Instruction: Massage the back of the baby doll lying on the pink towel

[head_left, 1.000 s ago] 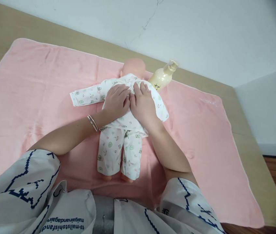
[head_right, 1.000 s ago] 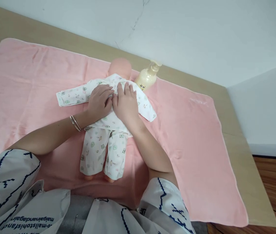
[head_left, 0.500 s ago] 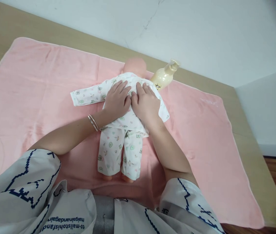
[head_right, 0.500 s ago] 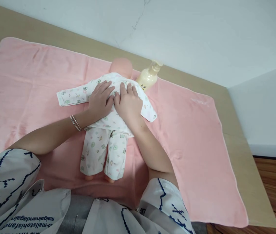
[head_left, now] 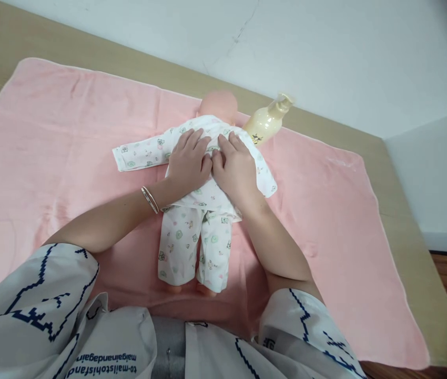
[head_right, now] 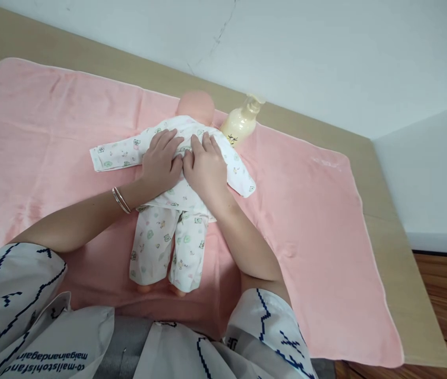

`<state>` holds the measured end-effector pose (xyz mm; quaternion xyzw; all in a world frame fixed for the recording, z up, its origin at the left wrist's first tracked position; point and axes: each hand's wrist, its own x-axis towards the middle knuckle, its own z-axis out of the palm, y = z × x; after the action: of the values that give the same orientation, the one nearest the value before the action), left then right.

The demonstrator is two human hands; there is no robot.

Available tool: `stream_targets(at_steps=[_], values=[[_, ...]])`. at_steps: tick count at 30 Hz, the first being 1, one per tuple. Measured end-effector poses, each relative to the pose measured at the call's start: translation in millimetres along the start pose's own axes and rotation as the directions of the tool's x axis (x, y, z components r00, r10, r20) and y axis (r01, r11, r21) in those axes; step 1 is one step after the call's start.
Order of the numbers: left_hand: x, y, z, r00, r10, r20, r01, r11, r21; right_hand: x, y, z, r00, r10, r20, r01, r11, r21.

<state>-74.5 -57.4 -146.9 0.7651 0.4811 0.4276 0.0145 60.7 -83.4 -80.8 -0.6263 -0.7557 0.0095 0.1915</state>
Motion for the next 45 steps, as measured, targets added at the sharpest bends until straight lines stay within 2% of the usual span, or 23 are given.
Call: stream_targets(at_steps=[9,12,16,20,26,32,37,40,45], values=[[2,-9,5.9,0.995,0.09,-0.037,-0.092,0.993,-0.073,3,8,9,0.998,-0.04,-0.042,0.04,0.999,-0.012],[3,-7,2.8,0.995,0.1,-0.013,-0.1,0.989,-0.105,1,6,5,0.997,-0.053,-0.055,0.051,0.998,-0.028],[1,-4,-0.9,0.994,0.102,-0.029,-0.104,0.993,-0.064,-6,-3,-4,0.997,-0.072,-0.029,0.07,0.995,-0.071],[0,0,-2.7,0.998,0.066,-0.021,-0.067,0.996,-0.06,-8,-7,-8,0.998,-0.062,-0.017,0.06,0.993,-0.103],[2,0,-1.3,1.0,-0.021,0.01,0.021,0.999,-0.049,7,12,3,0.995,-0.097,0.006,0.097,0.995,-0.008],[3,-8,5.5,1.0,0.002,0.024,0.0,0.996,-0.092,10,21,10,0.993,-0.12,-0.016,0.12,0.993,-0.005],[3,-6,4.0,1.0,0.024,-0.017,-0.025,0.997,-0.069,12,26,12,0.986,-0.161,0.031,0.161,0.987,0.009],[3,-4,1.4,0.998,0.048,-0.049,-0.05,0.998,-0.043,10,21,9,0.987,-0.153,0.038,0.153,0.988,0.002],[2,-2,-2.5,0.995,0.082,-0.057,-0.086,0.994,-0.069,-5,-4,-4,0.997,-0.059,0.047,0.061,0.997,-0.056]])
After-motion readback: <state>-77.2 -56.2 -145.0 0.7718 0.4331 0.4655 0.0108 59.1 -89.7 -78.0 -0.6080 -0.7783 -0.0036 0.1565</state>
